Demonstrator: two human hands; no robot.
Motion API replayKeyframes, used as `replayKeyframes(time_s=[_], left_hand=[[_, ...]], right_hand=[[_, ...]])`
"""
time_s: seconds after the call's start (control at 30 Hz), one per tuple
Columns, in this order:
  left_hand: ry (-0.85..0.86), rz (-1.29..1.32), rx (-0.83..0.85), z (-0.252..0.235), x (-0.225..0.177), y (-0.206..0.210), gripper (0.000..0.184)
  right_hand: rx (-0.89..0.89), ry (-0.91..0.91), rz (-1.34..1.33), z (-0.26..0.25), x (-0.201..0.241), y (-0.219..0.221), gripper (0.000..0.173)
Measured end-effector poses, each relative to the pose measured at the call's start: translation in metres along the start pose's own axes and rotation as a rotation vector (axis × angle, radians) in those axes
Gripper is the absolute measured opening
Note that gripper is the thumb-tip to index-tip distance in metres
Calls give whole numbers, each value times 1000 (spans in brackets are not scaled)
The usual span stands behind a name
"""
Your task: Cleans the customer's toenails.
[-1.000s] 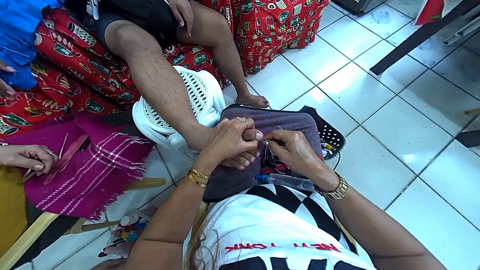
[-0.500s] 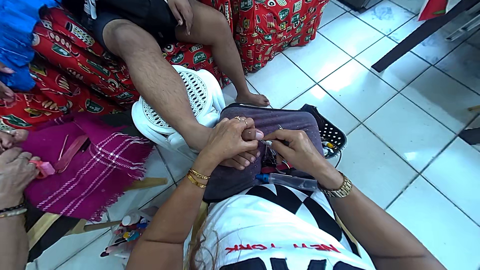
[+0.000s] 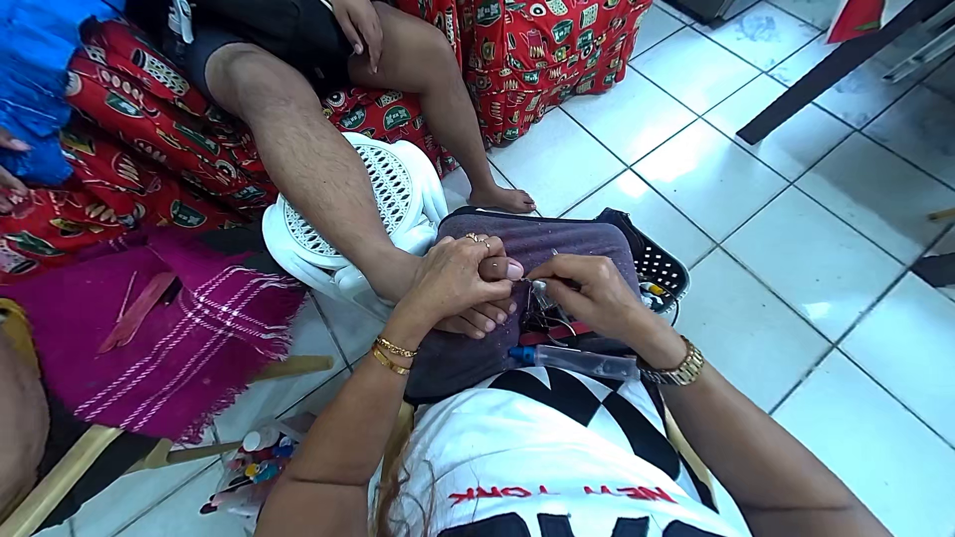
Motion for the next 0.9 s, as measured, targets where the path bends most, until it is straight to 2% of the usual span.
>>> replayKeyframes(time_s=[0.13,0.47,0.73,0.9], left_hand=[[-22,23,25,-1,3,2,33],[16,46,15,1,-1,-1,29],[15,57,16,2,-2,-2,30],[19,53,17,2,-3,-2,30]], right_hand=[[74,158,-154,-5,-7,-1,17],[204,193,-236,-13,-11,5,19],[281,160,-52,-20,-2,2,23],[303,245,-146,-17,-5,4,21]])
Point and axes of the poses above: each hand's wrist, its own z-axis away from the middle knuckle, its own y-axis out of the palm, x = y × z, the point moved 10 cm from there along -z, towards the middle knuckle, and after that the axes turned 3 degrees about z, right-handed, at the moved point
